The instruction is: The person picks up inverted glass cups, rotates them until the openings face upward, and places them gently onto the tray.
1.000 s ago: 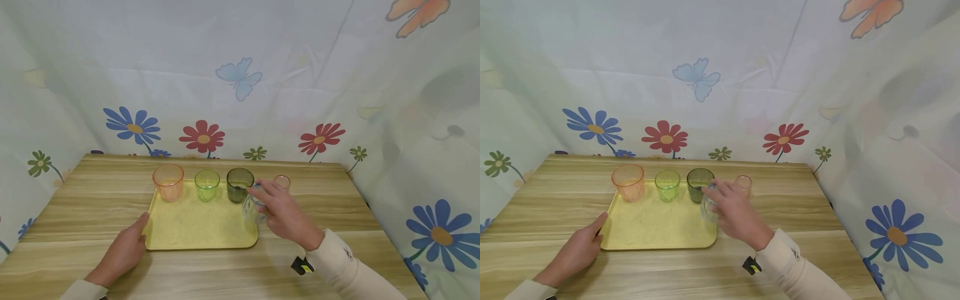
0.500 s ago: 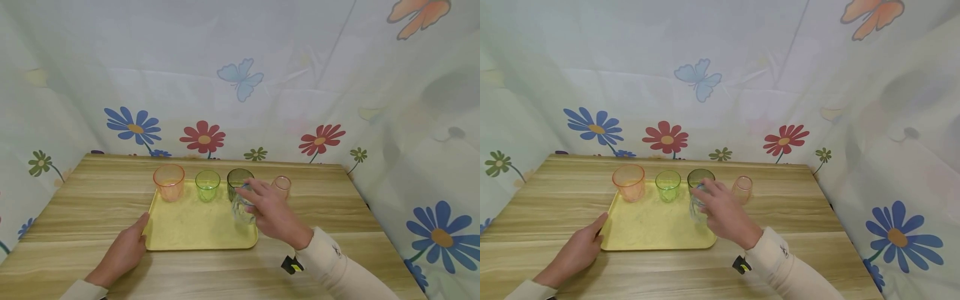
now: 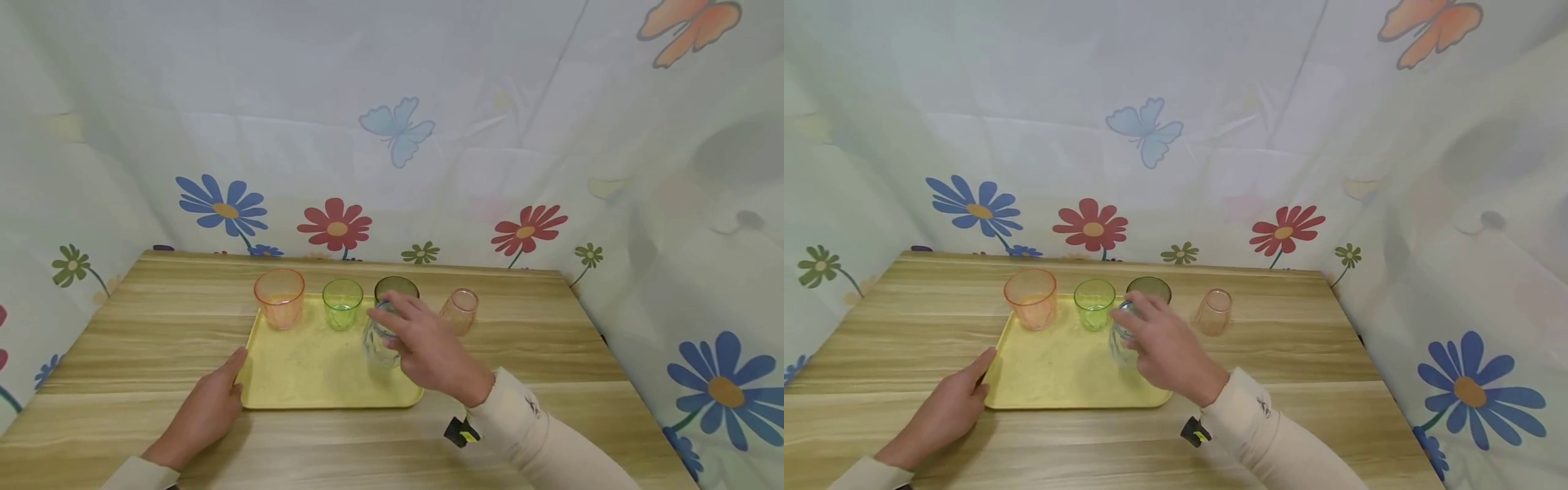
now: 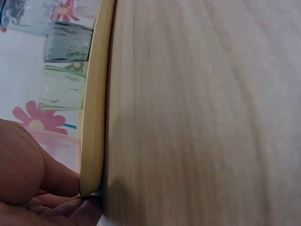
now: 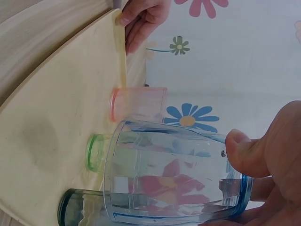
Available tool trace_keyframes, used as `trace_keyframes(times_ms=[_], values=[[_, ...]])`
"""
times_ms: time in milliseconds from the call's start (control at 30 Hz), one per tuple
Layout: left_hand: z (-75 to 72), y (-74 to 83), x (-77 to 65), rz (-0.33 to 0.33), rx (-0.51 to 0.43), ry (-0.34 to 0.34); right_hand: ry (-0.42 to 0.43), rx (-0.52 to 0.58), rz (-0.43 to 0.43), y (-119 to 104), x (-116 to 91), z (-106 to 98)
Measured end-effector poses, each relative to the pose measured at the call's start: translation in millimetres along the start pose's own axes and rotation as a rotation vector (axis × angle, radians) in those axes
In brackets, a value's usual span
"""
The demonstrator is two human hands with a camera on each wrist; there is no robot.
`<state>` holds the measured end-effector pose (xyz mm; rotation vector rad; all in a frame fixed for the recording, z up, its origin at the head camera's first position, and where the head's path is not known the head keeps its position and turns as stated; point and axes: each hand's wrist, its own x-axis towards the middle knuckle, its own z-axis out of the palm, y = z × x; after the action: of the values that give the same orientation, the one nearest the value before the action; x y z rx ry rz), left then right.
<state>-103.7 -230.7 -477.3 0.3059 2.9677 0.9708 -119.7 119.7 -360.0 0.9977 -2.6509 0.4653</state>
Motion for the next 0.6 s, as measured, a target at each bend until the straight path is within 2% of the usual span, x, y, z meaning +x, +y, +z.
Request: trace_keyframes(times_ms=[267, 467, 600], values=[[0.4, 0.9, 0.3, 0.002, -0.008, -0.003, -0.009, 0.003, -0.021, -5.9, 7.1, 3.6], [0.7, 0.4, -0.5, 0.004, -0.009, 0.005, 0.015, -0.002, -0.063, -10.3, 12.2, 6.9], [0.5, 0.2, -1.0, 0.003, -0.015, 0.008, 0.002, 0.033, -0.057, -15.1, 16.0, 7.8]])
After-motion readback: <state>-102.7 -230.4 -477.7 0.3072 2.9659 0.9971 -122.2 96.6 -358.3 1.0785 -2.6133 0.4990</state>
